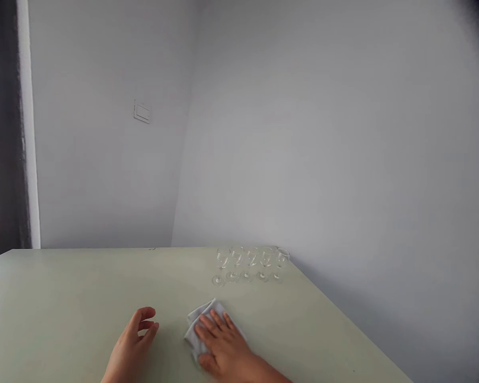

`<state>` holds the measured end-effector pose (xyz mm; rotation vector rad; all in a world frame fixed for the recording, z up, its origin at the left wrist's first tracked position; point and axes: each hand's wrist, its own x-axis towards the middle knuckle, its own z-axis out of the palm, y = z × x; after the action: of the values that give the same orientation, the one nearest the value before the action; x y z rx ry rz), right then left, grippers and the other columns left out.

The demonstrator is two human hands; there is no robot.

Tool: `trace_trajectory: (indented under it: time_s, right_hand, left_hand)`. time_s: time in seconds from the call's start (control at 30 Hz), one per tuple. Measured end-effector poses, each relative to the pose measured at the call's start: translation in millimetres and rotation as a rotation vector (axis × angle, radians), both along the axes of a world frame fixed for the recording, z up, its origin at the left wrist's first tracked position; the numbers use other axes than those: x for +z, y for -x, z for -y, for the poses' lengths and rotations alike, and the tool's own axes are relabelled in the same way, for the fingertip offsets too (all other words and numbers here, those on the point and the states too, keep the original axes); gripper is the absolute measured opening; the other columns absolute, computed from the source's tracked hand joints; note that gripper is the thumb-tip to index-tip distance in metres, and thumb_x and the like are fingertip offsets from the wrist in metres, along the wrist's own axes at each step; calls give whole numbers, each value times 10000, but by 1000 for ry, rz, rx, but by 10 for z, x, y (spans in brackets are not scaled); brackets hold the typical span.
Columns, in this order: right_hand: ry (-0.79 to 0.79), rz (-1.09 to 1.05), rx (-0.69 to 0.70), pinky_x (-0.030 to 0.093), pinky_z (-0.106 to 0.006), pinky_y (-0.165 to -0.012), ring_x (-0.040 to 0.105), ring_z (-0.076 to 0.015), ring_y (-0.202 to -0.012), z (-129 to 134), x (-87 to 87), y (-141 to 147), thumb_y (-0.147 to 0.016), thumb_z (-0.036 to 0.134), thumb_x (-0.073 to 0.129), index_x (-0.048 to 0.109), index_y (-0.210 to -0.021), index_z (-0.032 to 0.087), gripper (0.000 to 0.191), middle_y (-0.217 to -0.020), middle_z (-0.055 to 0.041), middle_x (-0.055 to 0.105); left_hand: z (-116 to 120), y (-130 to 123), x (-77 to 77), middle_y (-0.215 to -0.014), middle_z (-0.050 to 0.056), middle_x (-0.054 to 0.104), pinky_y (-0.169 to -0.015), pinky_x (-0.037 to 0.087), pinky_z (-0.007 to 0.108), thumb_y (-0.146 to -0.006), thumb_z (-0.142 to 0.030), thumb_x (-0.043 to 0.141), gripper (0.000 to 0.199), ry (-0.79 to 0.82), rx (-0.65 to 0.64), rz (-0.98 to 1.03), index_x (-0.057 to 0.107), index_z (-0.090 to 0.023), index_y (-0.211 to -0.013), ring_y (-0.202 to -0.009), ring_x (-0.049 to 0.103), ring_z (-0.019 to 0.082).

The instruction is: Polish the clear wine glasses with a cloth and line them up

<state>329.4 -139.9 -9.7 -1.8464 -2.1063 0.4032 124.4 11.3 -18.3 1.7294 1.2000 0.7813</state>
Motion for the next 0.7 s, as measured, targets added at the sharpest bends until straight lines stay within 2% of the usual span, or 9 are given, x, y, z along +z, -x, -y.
trace_trajectory:
  time_s: [0.1, 0.2, 0.33, 0.43, 0.57, 0.7]
  right_hand:
    - [16, 123, -184, 102, -498, -1095, 120, -257, -1358, 174, -84, -490, -896, 532, 304, 218, -1403, 305, 562, -1484, -10, 197]
    - [40, 236, -468, 137, -434, -1104, 161, -213, -1354, 455, -162, -1042, -889, 559, 246, 269, -1381, 336, 540, -1470, 48, 234]
    - [69, 301, -778, 164, -485, -1083, 166, -269, -1349, 1036, -202, -1716, -879, 536, 196, 307, -1385, 210, 612, -1461, -34, 259]
    - [103, 333, -973, 219, -512, -1055, 192, -304, -1336, 1559, -259, -2094, -858, 503, 208, 318, -1383, 159, 637, -1453, -78, 274]
    - [117, 405, -1178, 300, -482, -1031, 221, -282, -1328, 2165, -450, -2360, -808, 572, 226, 320, -1384, 203, 690, -1440, -25, 306]
    - [131, 424, -1168, 321, -480, -1026, 188, -282, -1329, 2482, -564, -2248, -784, 614, 250, 324, -1376, 243, 702, -1440, 7, 277]
  left_hand:
    - [32, -13, 8, -1024, 43, 615, -687, 479, 323, -748, -421, 455, 241, 8, 2, 11, 463, -290, -950, -931, 605, 231]
    - [41, -46, -32, -1123, 49, 578, -711, 478, 335, -746, -439, 435, 273, -37, 36, 62, 448, -286, -972, -968, 596, 232]
    - [29, -73, -70, -1119, 52, 581, -714, 484, 349, -740, -464, 421, 303, -66, 79, 83, 455, -281, -979, -939, 610, 234]
    - [10, -57, -62, -1114, 60, 586, -708, 497, 351, -723, -455, 464, 323, -50, 43, 92, 460, -273, -990, -933, 615, 238]
    - [-6, -24, -38, -1130, 65, 575, -735, 495, 362, -716, -433, 486, 330, -12, -4, 88, 455, -267, -999, -927, 611, 234]
    - [28, -6, 11, -1140, 59, 559, -758, 485, 351, -737, -410, 471, 309, -12, -16, 107, 446, -266, -1009, -941, 592, 217]
